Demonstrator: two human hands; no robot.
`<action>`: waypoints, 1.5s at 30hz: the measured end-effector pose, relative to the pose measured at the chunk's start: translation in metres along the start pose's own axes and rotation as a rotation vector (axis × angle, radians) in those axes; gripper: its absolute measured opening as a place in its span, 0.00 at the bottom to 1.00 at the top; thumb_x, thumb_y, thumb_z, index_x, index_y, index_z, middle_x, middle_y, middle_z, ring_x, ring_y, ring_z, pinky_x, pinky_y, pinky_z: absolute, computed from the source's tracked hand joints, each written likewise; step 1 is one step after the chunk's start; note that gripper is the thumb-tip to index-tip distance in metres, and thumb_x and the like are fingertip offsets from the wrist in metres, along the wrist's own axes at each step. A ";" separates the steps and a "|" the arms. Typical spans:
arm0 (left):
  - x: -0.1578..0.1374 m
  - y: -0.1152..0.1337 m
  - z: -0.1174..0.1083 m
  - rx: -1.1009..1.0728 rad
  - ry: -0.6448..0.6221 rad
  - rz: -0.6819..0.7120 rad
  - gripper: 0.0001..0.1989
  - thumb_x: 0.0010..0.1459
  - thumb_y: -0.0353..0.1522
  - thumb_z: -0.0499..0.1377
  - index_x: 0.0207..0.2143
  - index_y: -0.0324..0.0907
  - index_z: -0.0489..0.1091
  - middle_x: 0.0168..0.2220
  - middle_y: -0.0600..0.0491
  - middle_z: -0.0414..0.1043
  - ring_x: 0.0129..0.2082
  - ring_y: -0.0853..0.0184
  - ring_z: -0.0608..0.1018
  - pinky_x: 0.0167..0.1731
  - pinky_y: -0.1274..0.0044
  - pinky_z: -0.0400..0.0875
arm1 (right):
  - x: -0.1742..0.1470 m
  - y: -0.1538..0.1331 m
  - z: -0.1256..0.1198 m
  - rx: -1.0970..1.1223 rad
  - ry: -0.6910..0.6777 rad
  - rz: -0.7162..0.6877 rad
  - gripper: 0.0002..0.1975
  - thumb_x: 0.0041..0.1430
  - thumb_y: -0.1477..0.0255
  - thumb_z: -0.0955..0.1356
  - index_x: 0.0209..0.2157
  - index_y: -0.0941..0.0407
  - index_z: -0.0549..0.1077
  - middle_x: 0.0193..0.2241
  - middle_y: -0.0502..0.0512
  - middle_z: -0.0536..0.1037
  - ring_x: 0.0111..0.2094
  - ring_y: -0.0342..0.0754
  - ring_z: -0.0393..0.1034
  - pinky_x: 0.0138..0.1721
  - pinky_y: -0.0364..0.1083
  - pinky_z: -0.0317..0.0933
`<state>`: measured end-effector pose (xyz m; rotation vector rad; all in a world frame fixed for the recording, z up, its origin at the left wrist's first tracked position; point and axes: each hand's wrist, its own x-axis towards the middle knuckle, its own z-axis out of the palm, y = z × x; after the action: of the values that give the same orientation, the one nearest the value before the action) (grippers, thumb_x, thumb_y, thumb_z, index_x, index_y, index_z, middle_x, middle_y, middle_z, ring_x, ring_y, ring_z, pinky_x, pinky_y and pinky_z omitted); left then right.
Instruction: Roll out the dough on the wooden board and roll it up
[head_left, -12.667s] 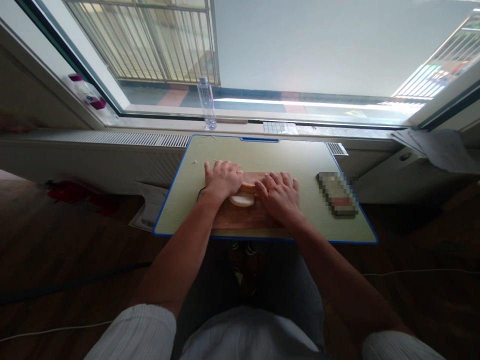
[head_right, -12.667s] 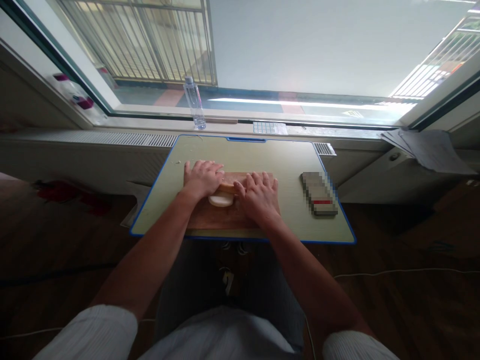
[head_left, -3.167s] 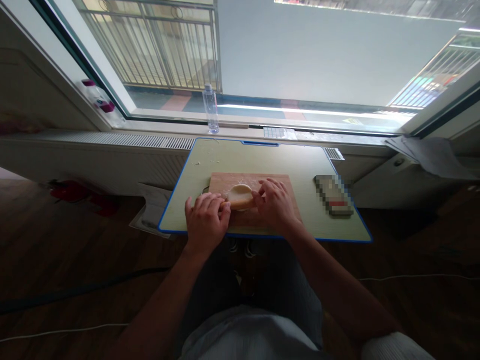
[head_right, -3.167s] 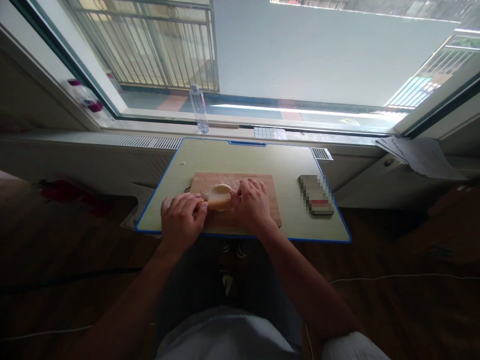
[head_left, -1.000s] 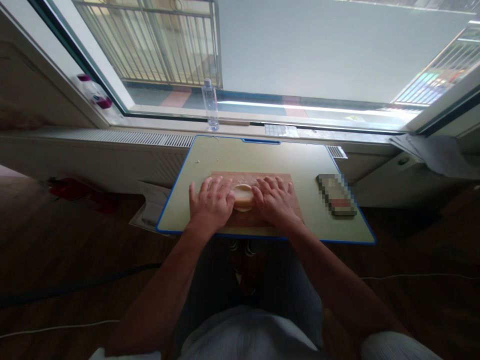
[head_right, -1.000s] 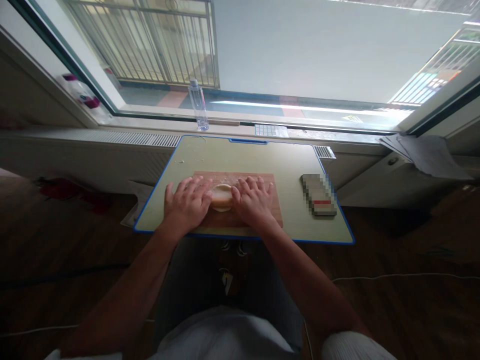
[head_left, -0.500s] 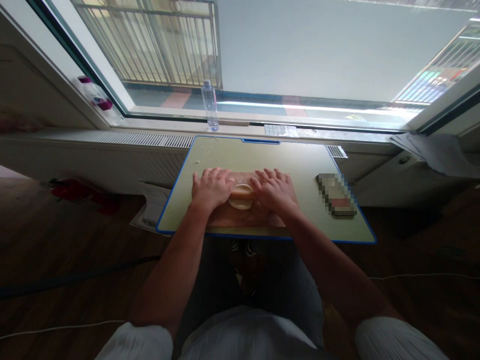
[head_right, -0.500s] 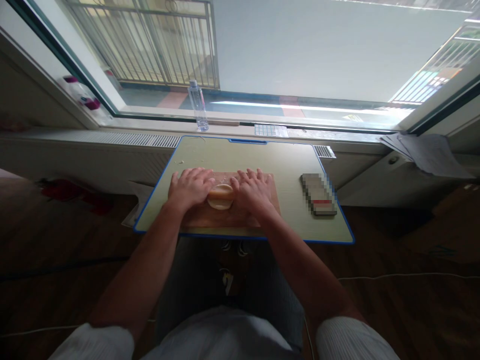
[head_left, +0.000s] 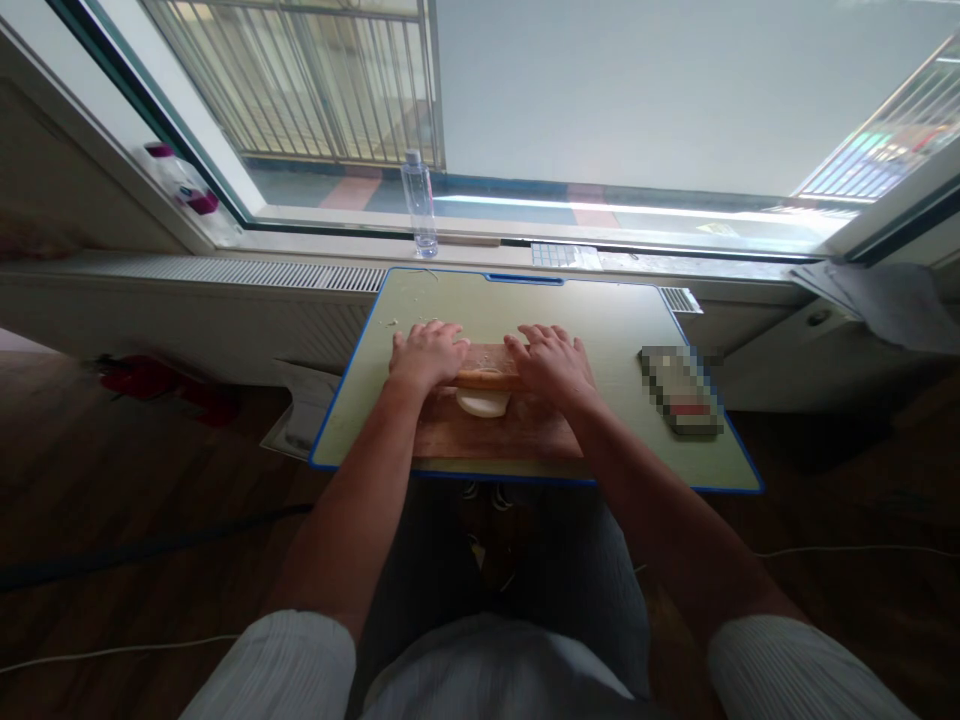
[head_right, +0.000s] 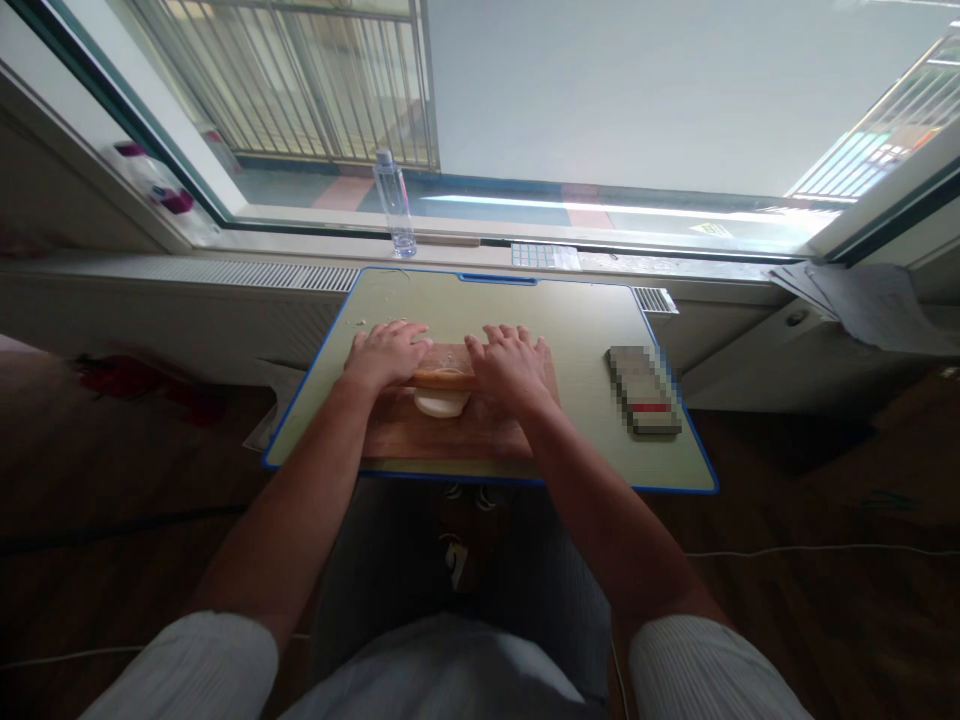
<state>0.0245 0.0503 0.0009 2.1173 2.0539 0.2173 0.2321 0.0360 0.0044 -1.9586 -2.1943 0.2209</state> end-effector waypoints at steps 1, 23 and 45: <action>0.001 0.000 0.001 0.005 0.005 0.002 0.28 0.72 0.46 0.47 0.66 0.51 0.74 0.71 0.46 0.70 0.68 0.47 0.71 0.69 0.48 0.60 | 0.001 0.000 0.000 -0.005 -0.003 0.003 0.31 0.79 0.52 0.54 0.70 0.51 0.70 0.71 0.60 0.71 0.71 0.61 0.60 0.69 0.65 0.53; -0.069 0.005 0.007 0.014 0.218 0.055 0.23 0.74 0.42 0.49 0.63 0.53 0.77 0.68 0.49 0.74 0.68 0.51 0.71 0.72 0.50 0.54 | -0.052 -0.007 0.001 -0.111 0.015 -0.055 0.31 0.79 0.56 0.54 0.73 0.51 0.68 0.73 0.55 0.67 0.75 0.66 0.53 0.74 0.70 0.42; -0.074 -0.002 0.015 -0.019 0.210 0.038 0.23 0.75 0.41 0.49 0.63 0.52 0.77 0.69 0.49 0.73 0.69 0.50 0.71 0.70 0.48 0.59 | -0.052 -0.010 -0.005 -0.103 0.086 -0.123 0.27 0.79 0.58 0.58 0.69 0.53 0.72 0.70 0.59 0.72 0.73 0.68 0.58 0.72 0.71 0.46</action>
<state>0.0236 -0.0244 -0.0126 2.2071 2.1135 0.4813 0.2291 -0.0167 0.0089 -1.8380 -2.3019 0.0050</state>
